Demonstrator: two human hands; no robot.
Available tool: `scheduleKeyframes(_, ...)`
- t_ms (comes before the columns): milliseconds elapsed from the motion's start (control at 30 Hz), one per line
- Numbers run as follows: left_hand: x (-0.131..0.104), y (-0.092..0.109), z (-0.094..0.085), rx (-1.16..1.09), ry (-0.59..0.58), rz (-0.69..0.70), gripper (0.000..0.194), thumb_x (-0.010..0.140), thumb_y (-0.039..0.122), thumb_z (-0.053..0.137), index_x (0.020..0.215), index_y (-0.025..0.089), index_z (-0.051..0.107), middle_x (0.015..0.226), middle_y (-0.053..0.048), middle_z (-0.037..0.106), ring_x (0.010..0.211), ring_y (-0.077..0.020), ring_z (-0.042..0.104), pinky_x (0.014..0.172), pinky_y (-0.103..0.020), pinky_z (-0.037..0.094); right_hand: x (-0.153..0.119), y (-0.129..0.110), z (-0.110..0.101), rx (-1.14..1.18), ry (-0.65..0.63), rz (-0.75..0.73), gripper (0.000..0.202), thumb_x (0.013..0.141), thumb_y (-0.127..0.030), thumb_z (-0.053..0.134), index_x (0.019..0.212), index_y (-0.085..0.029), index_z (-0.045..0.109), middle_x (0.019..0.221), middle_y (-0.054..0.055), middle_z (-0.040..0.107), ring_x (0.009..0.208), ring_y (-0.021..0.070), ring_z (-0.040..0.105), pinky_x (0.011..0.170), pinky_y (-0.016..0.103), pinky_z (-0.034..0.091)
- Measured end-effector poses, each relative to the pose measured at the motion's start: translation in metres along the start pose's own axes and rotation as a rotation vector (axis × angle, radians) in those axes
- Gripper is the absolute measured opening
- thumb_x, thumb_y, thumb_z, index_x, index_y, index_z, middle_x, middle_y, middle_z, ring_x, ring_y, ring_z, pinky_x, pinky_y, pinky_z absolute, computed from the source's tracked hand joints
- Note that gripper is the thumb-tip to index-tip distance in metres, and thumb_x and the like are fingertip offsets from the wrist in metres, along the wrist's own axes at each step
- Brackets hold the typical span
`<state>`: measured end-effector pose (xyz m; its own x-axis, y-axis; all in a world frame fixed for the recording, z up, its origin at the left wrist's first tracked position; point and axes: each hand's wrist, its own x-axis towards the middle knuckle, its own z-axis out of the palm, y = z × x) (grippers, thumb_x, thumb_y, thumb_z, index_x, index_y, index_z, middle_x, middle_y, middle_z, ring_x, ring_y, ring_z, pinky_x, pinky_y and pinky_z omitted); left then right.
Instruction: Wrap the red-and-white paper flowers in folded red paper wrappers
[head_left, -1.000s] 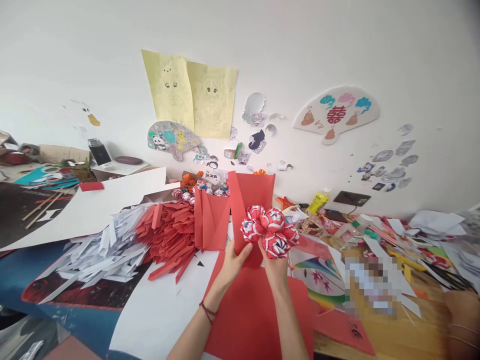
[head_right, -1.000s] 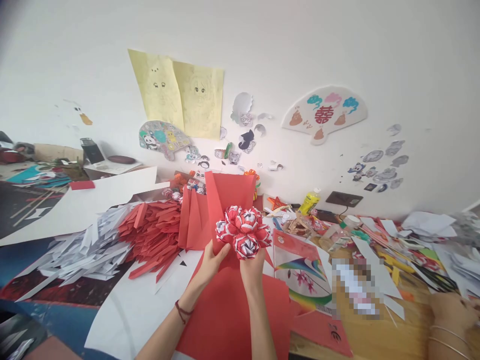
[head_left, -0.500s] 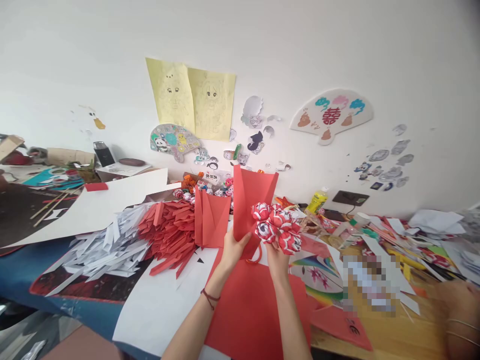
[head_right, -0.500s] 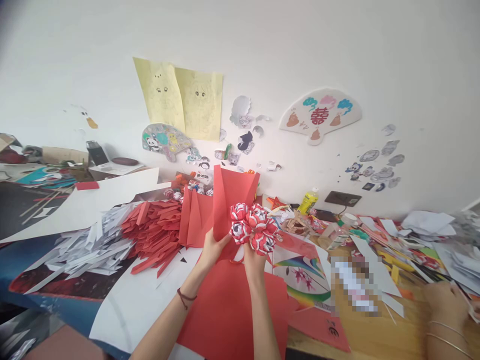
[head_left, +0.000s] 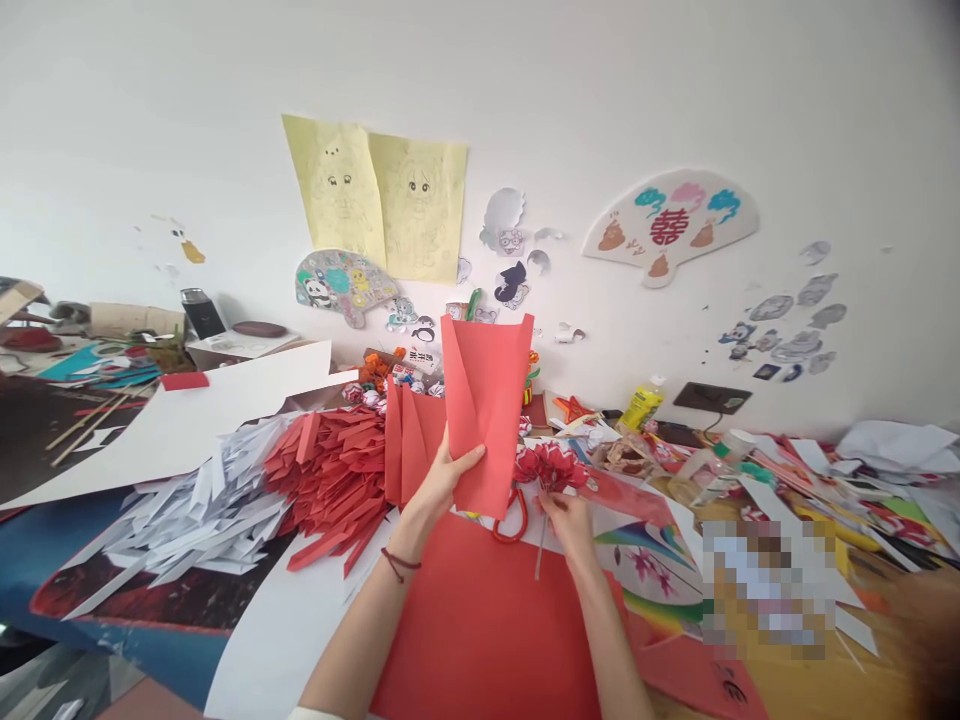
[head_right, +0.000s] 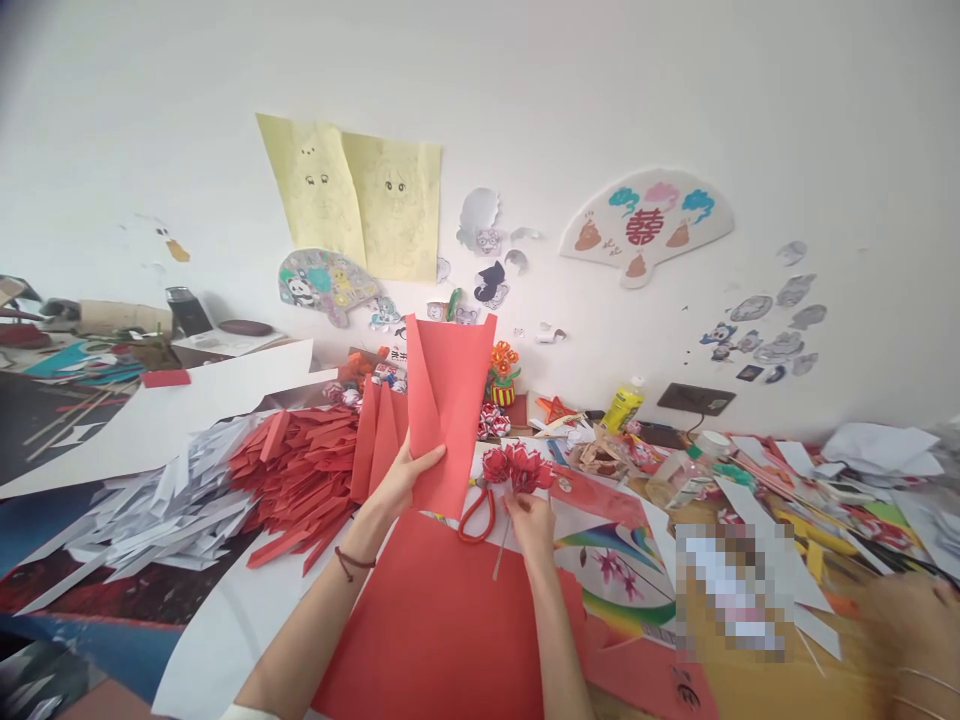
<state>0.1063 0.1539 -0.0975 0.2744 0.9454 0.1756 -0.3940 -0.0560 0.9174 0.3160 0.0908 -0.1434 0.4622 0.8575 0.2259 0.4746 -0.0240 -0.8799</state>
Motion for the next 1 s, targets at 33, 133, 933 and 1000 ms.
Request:
scheduleKeyframes(33, 0.0, -0.002, -0.001, -0.004, -0.017, -0.034, 0.075, 0.082, 0.037, 0.072, 0.147, 0.03, 0.036, 0.143, -0.01, 0.056, 0.117, -0.0278, 0.064, 0.093, -0.04, 0.057, 0.001, 0.001, 0.002, -0.037, 0.004, 0.005, 0.046, 0.068, -0.063, 0.062, 0.048, -0.021, 0.065, 0.039, 0.002, 0.056, 0.039, 0.017, 0.049, 0.045, 0.029, 0.036)
scheduleKeyframes(133, -0.002, -0.009, -0.007, 0.125, 0.046, -0.004, 0.074, 0.078, 0.03, 0.074, 0.145, 0.025, 0.041, 0.148, -0.011, 0.05, 0.127, -0.0302, 0.056, 0.099, -0.042, 0.053, 0.0, 0.004, 0.0, -0.148, 0.008, 0.019, 0.041, 0.067, -0.053, 0.066, 0.041, -0.024, 0.056, 0.042, 0.002, 0.055, 0.043, 0.0173, 0.051, 0.048, 0.028, 0.032)
scheduleKeyframes(933, -0.061, 0.009, -0.016, 0.892, 0.019, 0.237, 0.046, 0.091, 0.037, 0.061, 0.136, 0.026, 0.057, 0.132, -0.01, 0.062, 0.119, -0.0246, 0.06, 0.1, -0.035, 0.049, -0.081, -0.04, 0.045, 0.647, 0.027, 0.087, 0.061, 0.09, -0.056, 0.054, 0.141, -0.021, 0.05, 0.142, 0.011, 0.056, 0.131, 0.0269, 0.052, 0.102, 0.039, 0.049)
scheduleKeyframes(1000, -0.043, 0.013, -0.037, 1.236, 0.355, 0.082, 0.031, 0.093, 0.037, 0.056, 0.116, 0.02, 0.067, 0.115, -0.015, 0.068, 0.108, -0.0285, 0.064, 0.093, -0.039, 0.049, -0.08, -0.034, 0.027, 0.651, 0.095, 0.104, 0.062, 0.09, -0.055, 0.055, 0.141, -0.021, 0.049, 0.142, 0.011, 0.055, 0.129, 0.0277, 0.054, 0.101, 0.04, 0.05)
